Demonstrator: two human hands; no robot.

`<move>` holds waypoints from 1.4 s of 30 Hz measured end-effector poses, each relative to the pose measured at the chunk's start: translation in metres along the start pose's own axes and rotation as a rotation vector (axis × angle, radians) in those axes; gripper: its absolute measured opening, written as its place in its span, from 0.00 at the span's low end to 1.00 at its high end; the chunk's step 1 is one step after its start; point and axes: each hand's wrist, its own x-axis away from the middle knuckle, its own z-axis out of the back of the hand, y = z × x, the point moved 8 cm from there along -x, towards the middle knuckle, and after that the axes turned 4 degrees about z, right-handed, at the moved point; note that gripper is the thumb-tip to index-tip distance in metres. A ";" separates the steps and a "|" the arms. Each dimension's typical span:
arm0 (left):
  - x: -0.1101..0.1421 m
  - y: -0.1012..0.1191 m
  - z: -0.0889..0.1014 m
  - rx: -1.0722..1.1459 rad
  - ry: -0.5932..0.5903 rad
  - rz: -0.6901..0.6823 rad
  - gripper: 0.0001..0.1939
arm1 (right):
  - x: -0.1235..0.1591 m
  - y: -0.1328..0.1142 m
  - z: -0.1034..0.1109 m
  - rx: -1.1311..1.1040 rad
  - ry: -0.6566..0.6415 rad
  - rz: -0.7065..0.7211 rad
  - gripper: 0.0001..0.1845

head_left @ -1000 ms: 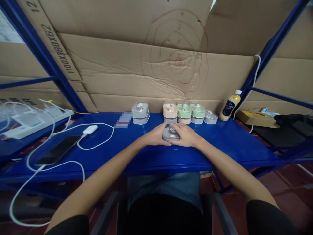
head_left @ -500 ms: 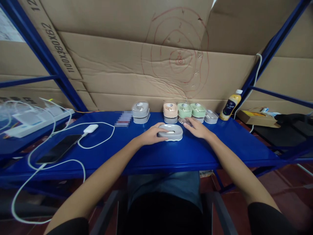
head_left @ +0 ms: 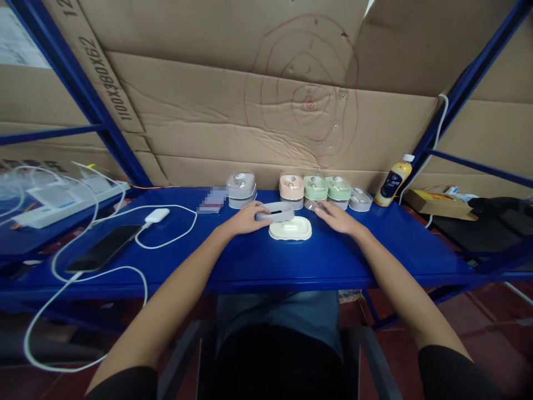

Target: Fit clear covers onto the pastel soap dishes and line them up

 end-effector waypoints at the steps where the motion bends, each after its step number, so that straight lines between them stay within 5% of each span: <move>1: 0.000 -0.001 0.000 0.003 0.001 0.003 0.30 | 0.000 -0.001 0.000 -0.004 -0.006 0.004 0.46; 8: 0.007 0.032 0.002 0.065 0.043 -0.142 0.24 | 0.001 -0.006 0.003 -0.050 0.003 -0.010 0.45; 14: 0.018 0.067 -0.025 0.101 -0.025 -0.222 0.25 | 0.000 -0.001 0.004 -0.048 0.048 -0.016 0.42; 17: 0.020 0.072 -0.034 0.118 -0.034 -0.226 0.33 | 0.001 -0.009 0.005 -0.034 0.072 0.028 0.38; 21: 0.017 0.063 -0.040 0.180 -0.007 -0.122 0.56 | 0.006 -0.051 0.005 0.017 0.143 0.221 0.36; 26: 0.013 0.057 -0.053 0.339 -0.028 -0.048 0.73 | 0.012 -0.102 -0.022 0.125 0.074 0.393 0.39; 32: 0.012 0.058 -0.057 0.377 -0.029 -0.061 0.71 | 0.015 -0.108 -0.039 0.194 -0.018 0.423 0.41; 39: 0.013 0.059 -0.047 0.384 -0.008 -0.067 0.64 | 0.017 -0.092 -0.030 0.030 -0.192 0.425 0.52; 42: 0.014 0.066 -0.035 0.452 0.059 -0.131 0.60 | 0.016 -0.088 -0.012 -0.030 -0.140 0.426 0.51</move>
